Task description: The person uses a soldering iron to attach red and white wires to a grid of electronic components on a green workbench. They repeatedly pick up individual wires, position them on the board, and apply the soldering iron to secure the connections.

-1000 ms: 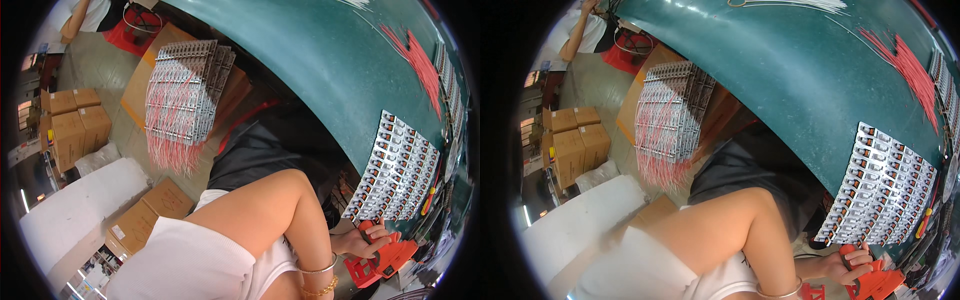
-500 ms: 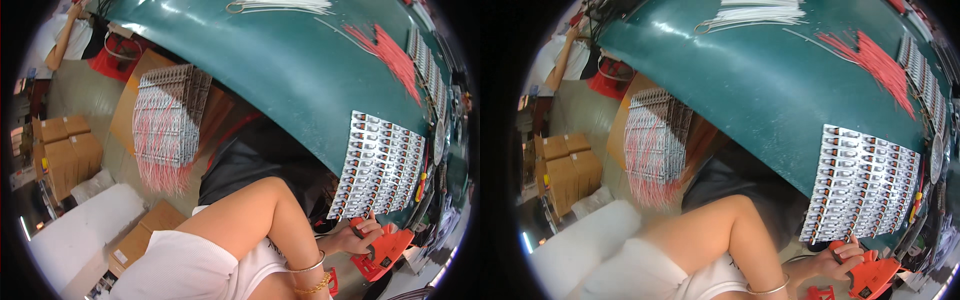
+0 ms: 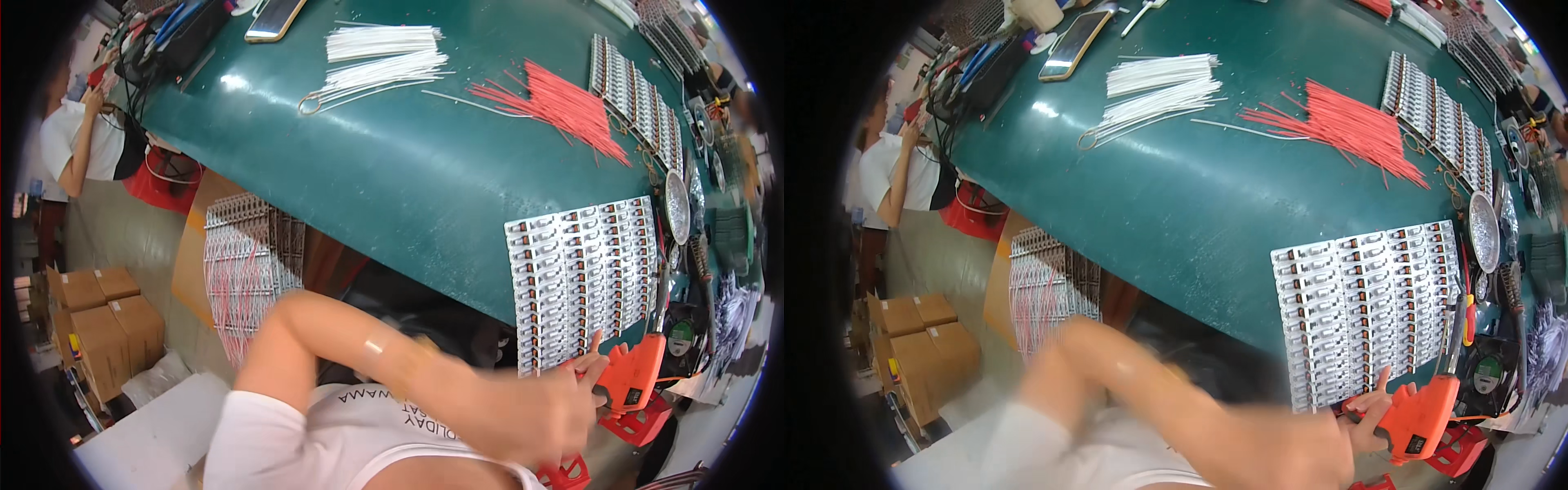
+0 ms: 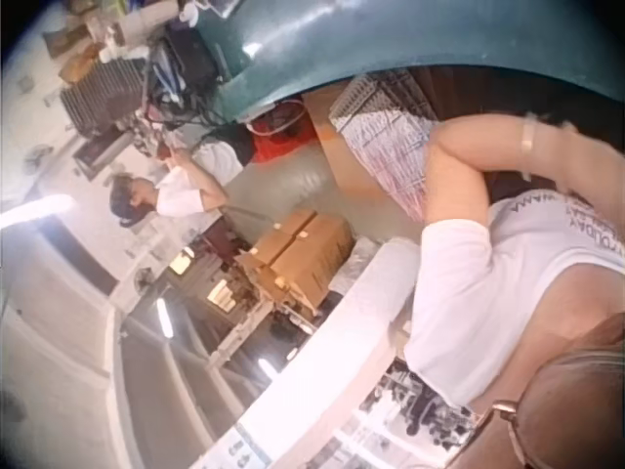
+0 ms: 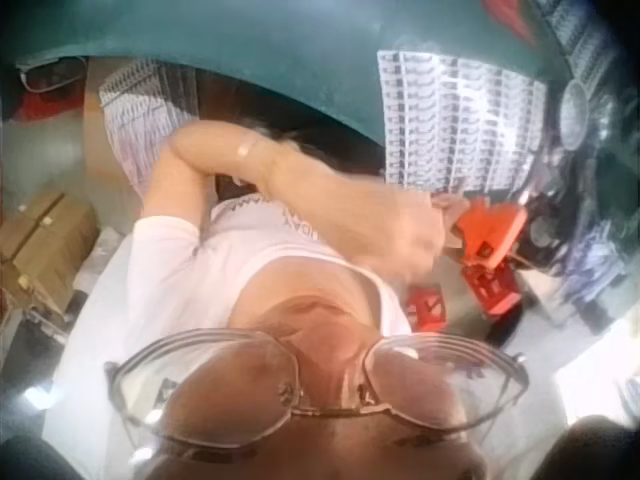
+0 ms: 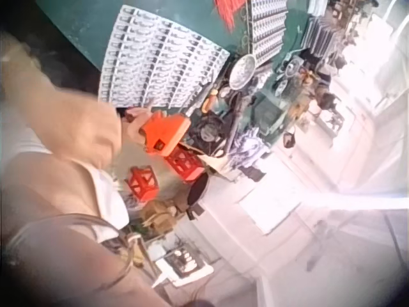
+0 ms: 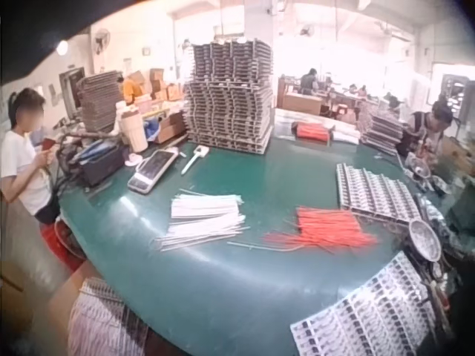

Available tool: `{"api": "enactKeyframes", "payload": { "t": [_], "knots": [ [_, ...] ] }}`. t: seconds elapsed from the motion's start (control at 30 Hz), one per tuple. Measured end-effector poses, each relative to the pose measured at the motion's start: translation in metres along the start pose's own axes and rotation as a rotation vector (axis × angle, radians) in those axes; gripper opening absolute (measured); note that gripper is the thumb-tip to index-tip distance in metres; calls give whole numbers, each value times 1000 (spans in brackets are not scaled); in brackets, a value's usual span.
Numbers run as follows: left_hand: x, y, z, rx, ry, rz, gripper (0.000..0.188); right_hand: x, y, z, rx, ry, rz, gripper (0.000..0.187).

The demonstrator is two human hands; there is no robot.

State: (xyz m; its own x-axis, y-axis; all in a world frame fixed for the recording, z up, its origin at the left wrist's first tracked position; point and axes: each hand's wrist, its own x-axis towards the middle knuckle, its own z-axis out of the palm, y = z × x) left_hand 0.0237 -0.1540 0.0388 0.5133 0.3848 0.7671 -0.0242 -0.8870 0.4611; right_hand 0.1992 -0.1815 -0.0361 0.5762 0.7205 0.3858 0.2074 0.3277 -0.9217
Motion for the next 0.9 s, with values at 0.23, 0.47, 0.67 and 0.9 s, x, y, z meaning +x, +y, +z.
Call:
{"api": "enactKeyframes", "payload": {
  "t": [0.23, 0.47, 0.67, 0.9],
  "knots": [
    [-80, -180, -220, 1097, 56, -491, 13, 25, -1, -8, -46, -71, 41, 38],
    [-69, -207, -238, 876, -154, -1004, 15, 19, -5, -12, -71, -15, -25, 33],
    [-74, -201, -255, 959, -150, -958, 16, 6, -21, -39, -164, -49, -126, 36],
    [-37, -175, -243, 874, -19, -632, 11, 43, -30, -58, -321, 108, -193, 40]
  ]
}}
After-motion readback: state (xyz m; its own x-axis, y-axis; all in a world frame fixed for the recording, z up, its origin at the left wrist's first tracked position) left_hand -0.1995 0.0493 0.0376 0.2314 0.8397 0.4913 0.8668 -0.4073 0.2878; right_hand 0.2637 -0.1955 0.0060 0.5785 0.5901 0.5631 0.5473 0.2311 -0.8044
